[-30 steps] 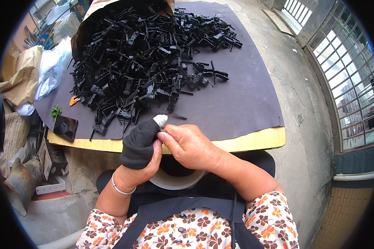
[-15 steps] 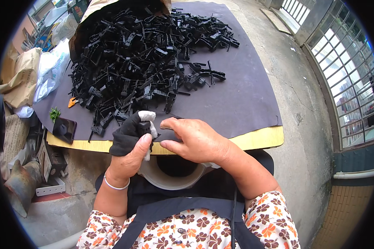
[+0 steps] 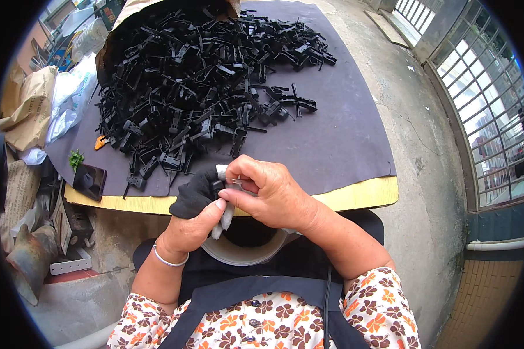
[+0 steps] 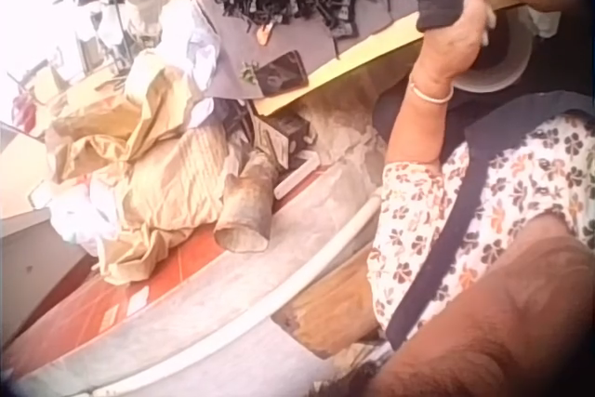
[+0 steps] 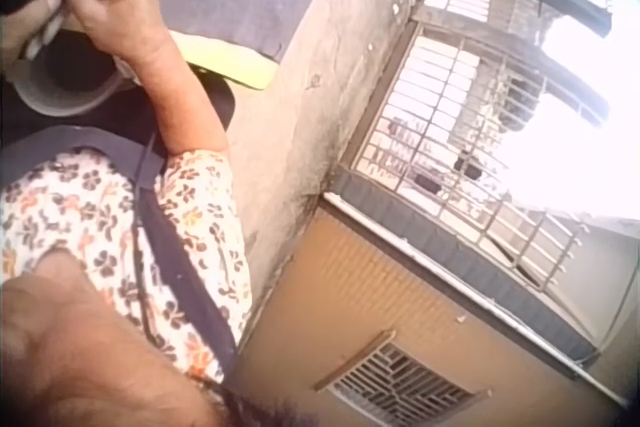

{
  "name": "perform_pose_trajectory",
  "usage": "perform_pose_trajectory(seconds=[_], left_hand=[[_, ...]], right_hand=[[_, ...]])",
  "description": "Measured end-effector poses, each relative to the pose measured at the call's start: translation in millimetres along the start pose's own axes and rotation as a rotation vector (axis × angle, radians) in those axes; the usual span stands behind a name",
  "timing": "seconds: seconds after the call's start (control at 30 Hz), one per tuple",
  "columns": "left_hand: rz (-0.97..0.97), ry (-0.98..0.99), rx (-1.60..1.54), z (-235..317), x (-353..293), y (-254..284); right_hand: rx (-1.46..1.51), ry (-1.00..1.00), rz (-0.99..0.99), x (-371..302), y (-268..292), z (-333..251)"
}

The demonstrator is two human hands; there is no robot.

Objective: Assembling small black plastic components by hand at a workbench.

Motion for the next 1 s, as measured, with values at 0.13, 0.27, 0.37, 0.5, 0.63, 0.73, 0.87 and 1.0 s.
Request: perform_pose_trajectory(seconds=[0.13, 0.27, 0.37, 0.5, 0.63, 0.73, 0.87, 1.0], left_hand=[[0.089, -0.037, 0.069, 0.3, 0.2, 8.5], [0.089, -0.039, 0.137, -2.2, -0.6, 9.0], [0.127, -0.215, 0.314, 6.7, -1.4, 4.3], [0.164, -0.370, 0.457, 9.5, -3.9, 4.8], [0.189, -0.528, 0.559, 18.3, -11.6, 1.8], [0.207, -0.664, 0.722, 30.2, -17.8, -4.4], [0.185, -0.596, 0.725, 35.9, -25.2, -3.7], [0.056, -0.549, 1.047, 46.3, -27.6, -3.2]], right_hand=[[-0.014, -0.107, -0.125, -1.9, -1.7, 6.2], [-0.011, -0.041, -0.220, -6.2, -12.4, 3.5], [-0.008, -0.116, -0.292, -6.5, -16.4, 6.1], [-0.024, -0.158, -0.309, -7.9, -20.8, 10.7], [-0.085, -0.073, -0.238, -11.6, -26.4, 3.1], [-0.099, -0.056, -0.208, -11.5, -26.6, 1.0], [-0.033, -0.069, -0.314, -10.3, -23.4, 4.8], [-0.511, -0.018, -0.086, 6.9, 16.6, 13.4]])
Point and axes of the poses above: each hand's wrist, its own x-axis towards the middle knuckle, its own y-axis out of the back of the hand, z = x × y, the point moved 8 cm from there along x, towards the middle knuckle, and after that the axes turned 9 degrees about z, right-handed, at the moved point
